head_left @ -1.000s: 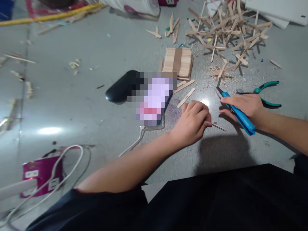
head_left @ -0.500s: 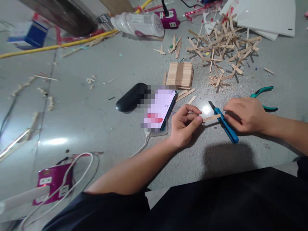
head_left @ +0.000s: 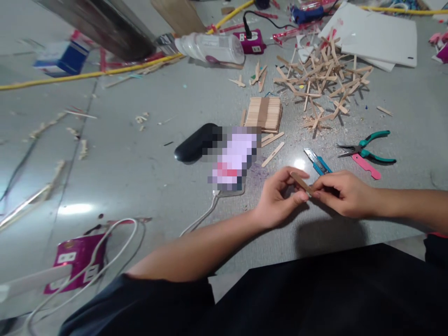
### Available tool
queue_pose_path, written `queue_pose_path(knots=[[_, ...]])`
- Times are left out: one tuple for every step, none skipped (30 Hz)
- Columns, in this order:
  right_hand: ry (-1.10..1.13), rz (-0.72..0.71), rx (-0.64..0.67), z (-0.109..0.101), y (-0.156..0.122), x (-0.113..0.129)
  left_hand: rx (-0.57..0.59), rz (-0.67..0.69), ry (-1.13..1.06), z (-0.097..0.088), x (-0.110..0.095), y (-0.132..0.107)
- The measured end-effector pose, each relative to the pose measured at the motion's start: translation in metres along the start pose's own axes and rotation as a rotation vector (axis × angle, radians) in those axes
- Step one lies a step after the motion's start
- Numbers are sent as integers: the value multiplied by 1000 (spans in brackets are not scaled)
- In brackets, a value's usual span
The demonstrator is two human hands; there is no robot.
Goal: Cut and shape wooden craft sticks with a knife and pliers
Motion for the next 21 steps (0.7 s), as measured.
queue_pose_path(knots=[[-8, -10, -18, 0, 1, 2, -25, -2, 61, 1, 0, -1], [-35, -38, -25, 0, 3, 5, -53, 5, 113, 2, -2, -1], [-79, -78, -21, -2, 4, 9, -81, 26, 151, 2, -4, -2], [-146, -134, -12, -6, 6, 14, -106, 50, 166, 1, -8, -2], [-238, -195, -3, -13, 7, 20, -124, 74, 163, 0, -11, -2], [-346, -244, 3, -22, 6, 23, -132, 84, 141, -1, -12, -1], [-498, -296, -19, -37, 3, 26, -129, 74, 99, -2, -11, 1], [-639, -310, -48, -55, -2, 24, -120, 38, 34, -3, -7, 3], [-733, -289, -87, -75, -9, 19, -104, -33, -48, -4, 1, 6], [-788, -232, -135, -97, -19, 9, -82, -97, -123, -3, 9, 7], [-824, -175, -144, -114, -30, -2, -68, -153, -183, -2, 16, 8], [-864, -126, -128, -127, -43, -12, -57, -197, -223, 0, 22, 8], [-895, -66, -88, -135, -55, -25, -49, -224, -245, 2, 26, 8], [-901, -11, -43, -140, -68, -36, -44, -244, -253, 3, 29, 8], [-907, 38, -10, -142, -80, -46, -41, -255, -251, 4, 30, 8], [-913, 83, 9, -143, -91, -54, -41, -259, -246, 5, 30, 8], [-908, 121, 37, -141, -99, -61, -42, -255, -239, 5, 30, 9], [-924, 151, 36, -140, -106, -66, -46, -248, -234, 5, 28, 9], [-952, 182, 34, -140, -110, -71, -53, -239, -230, 4, 27, 10], [-979, 207, 37, -140, -113, -76, -62, -228, -229, 2, 26, 10], [-1001, 224, 44, -140, -114, -81, -72, -216, -229, 0, 24, 11]])
Point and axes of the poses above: each hand's wrist, its own y-axis towards the middle knuckle, its own z-axis out of the palm, x = y × z, the point moved 10 cm from there along y, towards the middle knuckle, and after that the axes turned 14 degrees about -z, right-handed, at the moved point
